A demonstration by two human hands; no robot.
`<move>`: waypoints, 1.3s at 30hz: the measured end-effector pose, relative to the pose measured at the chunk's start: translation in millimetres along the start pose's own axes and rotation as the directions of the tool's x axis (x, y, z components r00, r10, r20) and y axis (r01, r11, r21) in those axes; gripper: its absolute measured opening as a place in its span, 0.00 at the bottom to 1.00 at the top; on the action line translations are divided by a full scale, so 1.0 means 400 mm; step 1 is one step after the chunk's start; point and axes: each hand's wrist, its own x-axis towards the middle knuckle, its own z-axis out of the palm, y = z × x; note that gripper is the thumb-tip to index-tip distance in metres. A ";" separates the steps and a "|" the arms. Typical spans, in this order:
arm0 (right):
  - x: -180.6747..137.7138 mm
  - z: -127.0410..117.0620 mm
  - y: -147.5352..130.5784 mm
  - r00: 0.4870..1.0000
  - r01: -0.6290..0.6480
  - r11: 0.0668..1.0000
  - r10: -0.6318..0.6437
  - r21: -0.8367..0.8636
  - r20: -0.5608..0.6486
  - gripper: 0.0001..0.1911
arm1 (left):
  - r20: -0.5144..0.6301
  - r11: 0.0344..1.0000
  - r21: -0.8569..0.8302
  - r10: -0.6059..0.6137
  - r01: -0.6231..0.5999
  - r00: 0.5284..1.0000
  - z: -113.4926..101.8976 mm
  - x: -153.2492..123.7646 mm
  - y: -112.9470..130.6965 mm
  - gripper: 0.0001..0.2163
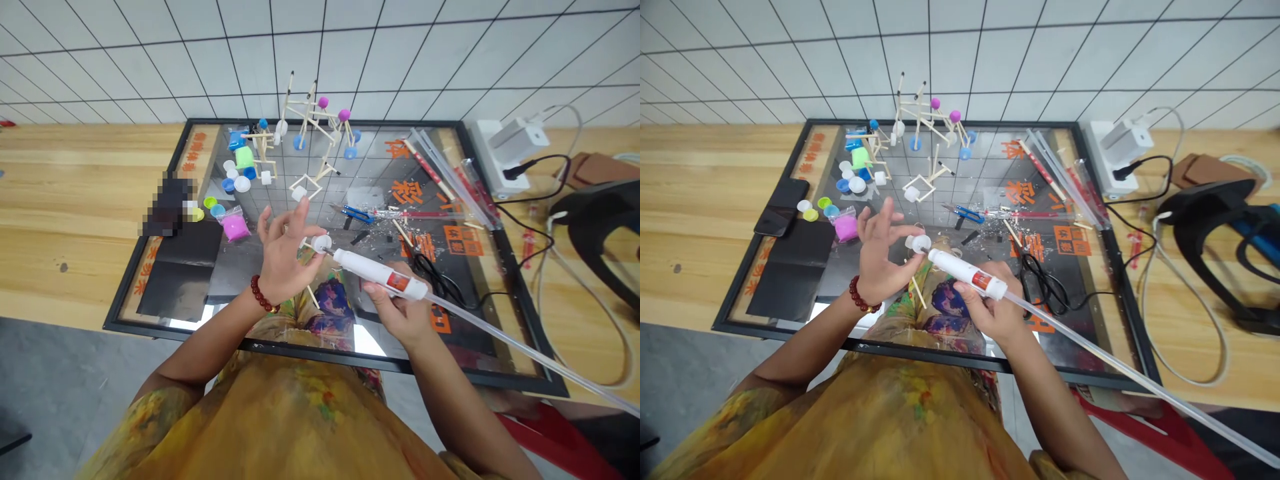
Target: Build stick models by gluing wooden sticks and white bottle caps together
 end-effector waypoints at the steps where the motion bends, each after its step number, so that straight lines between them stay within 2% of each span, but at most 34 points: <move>1: 0.004 0.001 -0.004 0.999 0.033 0.998 -0.033 -0.044 0.002 0.11 | 0.006 1.000 0.006 0.009 -0.009 1.000 0.001 -0.001 0.002 0.44; 4: 0.012 0.003 -0.008 0.996 0.089 0.987 -0.089 -0.131 0.006 0.11 | 0.011 0.999 0.020 0.031 -0.031 0.999 0.001 -0.004 0.005 0.44; 9: 0.015 0.003 -0.012 0.993 0.118 0.977 -0.118 -0.179 0.012 0.12 | 0.032 0.998 0.044 0.054 -0.055 0.998 -0.001 -0.008 0.006 0.43; 17: 0.016 0.004 -0.015 0.987 0.160 0.946 -0.156 -0.281 0.036 0.13 | 0.057 0.975 0.139 0.167 -0.173 0.984 0.010 -0.022 -0.005 0.31; 24: 0.013 0.007 -0.008 0.978 0.206 0.918 -0.206 -0.338 0.038 0.13 | 0.086 0.979 0.061 0.188 -0.194 0.978 0.016 -0.034 -0.008 0.33; 28: 0.007 0.012 -0.004 0.980 0.195 0.917 -0.196 -0.348 0.031 0.13 | 0.096 0.973 0.083 0.210 -0.218 0.973 0.018 -0.040 -0.012 0.34; 34: 0.007 0.011 -0.010 0.985 0.165 0.952 -0.171 -0.256 -0.003 0.11 | 0.153 0.991 0.079 0.096 -0.109 0.984 0.027 -0.043 -0.021 0.30; 36: 0.001 0.005 -0.010 0.986 0.154 0.970 -0.165 -0.187 -0.041 0.10 | 0.121 0.997 0.048 0.058 -0.064 0.991 0.024 -0.034 -0.025 0.30; 39: -0.020 -0.003 0.004 0.989 0.083 0.995 -0.089 -0.057 -0.119 0.08 | -0.001 0.998 0.025 0.057 -0.057 0.998 0.010 -0.013 -0.028 0.38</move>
